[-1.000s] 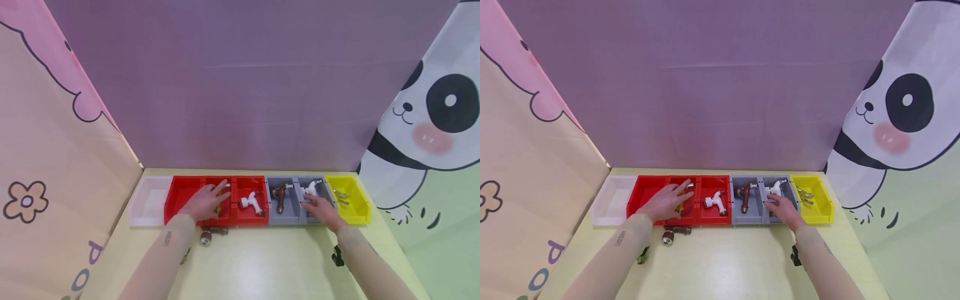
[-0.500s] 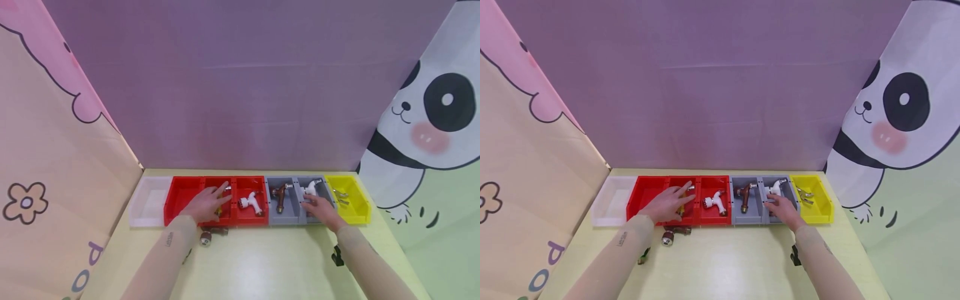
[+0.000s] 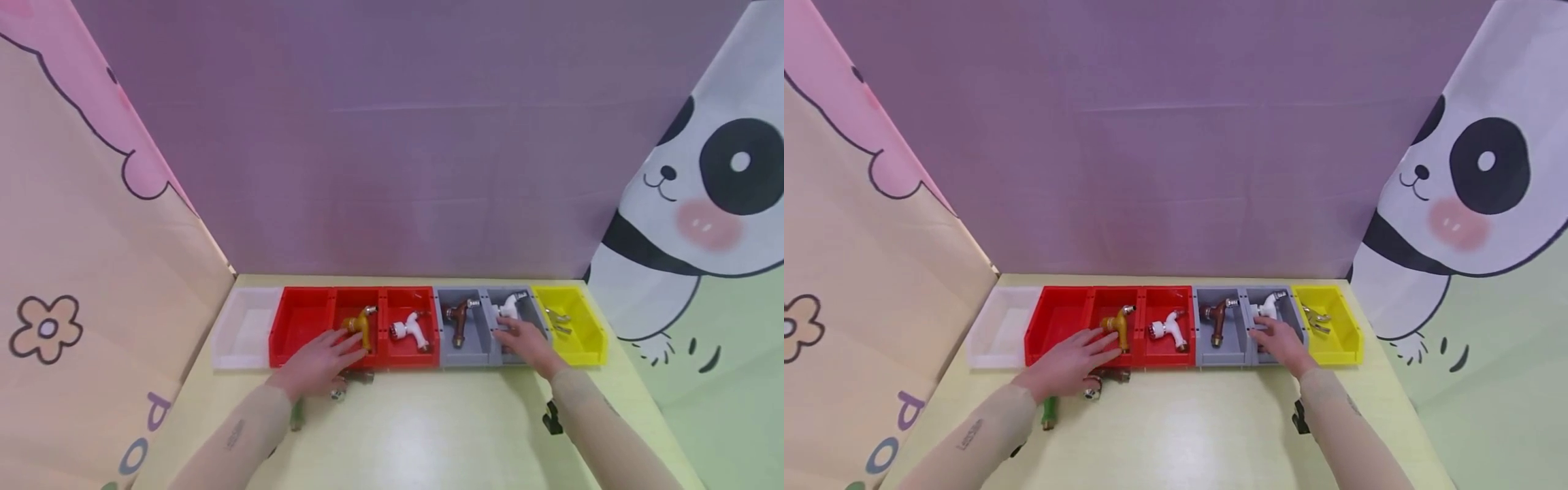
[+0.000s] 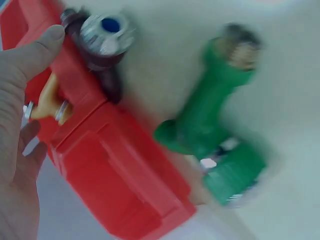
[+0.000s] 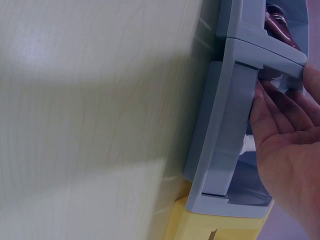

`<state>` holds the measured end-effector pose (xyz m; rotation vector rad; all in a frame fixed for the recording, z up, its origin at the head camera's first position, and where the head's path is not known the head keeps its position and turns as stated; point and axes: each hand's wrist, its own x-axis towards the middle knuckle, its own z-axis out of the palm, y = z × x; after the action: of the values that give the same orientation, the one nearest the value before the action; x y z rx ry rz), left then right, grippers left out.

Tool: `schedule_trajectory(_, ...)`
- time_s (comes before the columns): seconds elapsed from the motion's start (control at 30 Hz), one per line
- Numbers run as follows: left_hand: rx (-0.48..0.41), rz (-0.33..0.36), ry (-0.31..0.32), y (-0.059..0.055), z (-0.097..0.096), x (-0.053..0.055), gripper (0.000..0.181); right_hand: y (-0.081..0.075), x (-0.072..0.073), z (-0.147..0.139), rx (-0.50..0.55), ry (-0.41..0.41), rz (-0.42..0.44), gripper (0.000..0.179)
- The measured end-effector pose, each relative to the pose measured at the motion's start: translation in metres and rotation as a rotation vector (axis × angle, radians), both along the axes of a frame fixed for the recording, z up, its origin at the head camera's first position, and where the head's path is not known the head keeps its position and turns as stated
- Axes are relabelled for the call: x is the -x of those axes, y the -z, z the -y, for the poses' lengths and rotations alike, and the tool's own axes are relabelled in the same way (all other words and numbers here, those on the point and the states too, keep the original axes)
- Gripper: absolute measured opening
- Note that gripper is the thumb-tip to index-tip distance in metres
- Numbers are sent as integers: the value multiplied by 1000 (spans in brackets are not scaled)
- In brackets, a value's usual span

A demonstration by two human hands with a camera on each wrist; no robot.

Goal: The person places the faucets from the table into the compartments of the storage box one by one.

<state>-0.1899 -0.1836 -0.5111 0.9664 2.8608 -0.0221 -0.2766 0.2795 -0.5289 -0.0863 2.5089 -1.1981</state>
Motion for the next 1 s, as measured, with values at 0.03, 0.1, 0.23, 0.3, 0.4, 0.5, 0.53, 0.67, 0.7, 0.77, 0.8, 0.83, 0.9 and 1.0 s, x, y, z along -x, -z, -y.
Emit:
schedule_trajectory(0.03, 1, 3, 3, 1, 1, -5, 88, 0, 0, 0, -1, -4, -2, 68)
schedule_trajectory(0.1, 0, 22, -8, 3, 4, -14, 85, -1, 0, 0, -3, -2, 0, 68)
schedule_trajectory(0.23, -20, 65, -34, 8, 7, -29, 78, -1, 0, 0, -8, -7, 4, 70)
schedule_trajectory(0.3, -29, 83, -41, 12, 8, -35, 76, -1, 0, 0, -4, -1, 3, 69)
schedule_trajectory(0.4, -42, 114, -51, 18, 8, -43, 74, -1, -1, 1, -1, -8, -12, 67)
schedule_trajectory(0.5, -48, 144, -62, 25, 6, -48, 73, -1, -1, 2, -3, -11, -21, 65)
schedule_trajectory(0.53, -52, 155, -65, 27, 6, -49, 73, -1, -1, 2, -5, -11, -20, 65)
schedule_trajectory(0.67, -48, 187, -72, 32, 3, -51, 76, 0, -1, 2, -2, -6, -14, 65)
schedule_trajectory(0.7, -47, 194, -74, 32, 3, -52, 76, -1, -1, 2, -3, -6, -16, 65)
schedule_trajectory(0.77, -44, 201, -75, 32, 2, -53, 77, 0, 0, 2, -4, -3, -12, 66)
schedule_trajectory(0.8, -43, 205, -76, 32, 2, -54, 77, 0, 0, 2, -9, -9, -15, 67)
schedule_trajectory(0.83, -42, 208, -75, 32, 1, -54, 77, 0, 0, 2, -11, -8, -12, 67)
schedule_trajectory(0.9, -43, 214, -70, 32, 2, -55, 76, 1, 0, 2, -18, -3, -12, 67)
schedule_trajectory(1.0, -52, 220, -52, 32, 2, -57, 74, 1, 1, 1, -31, -6, -15, 67)
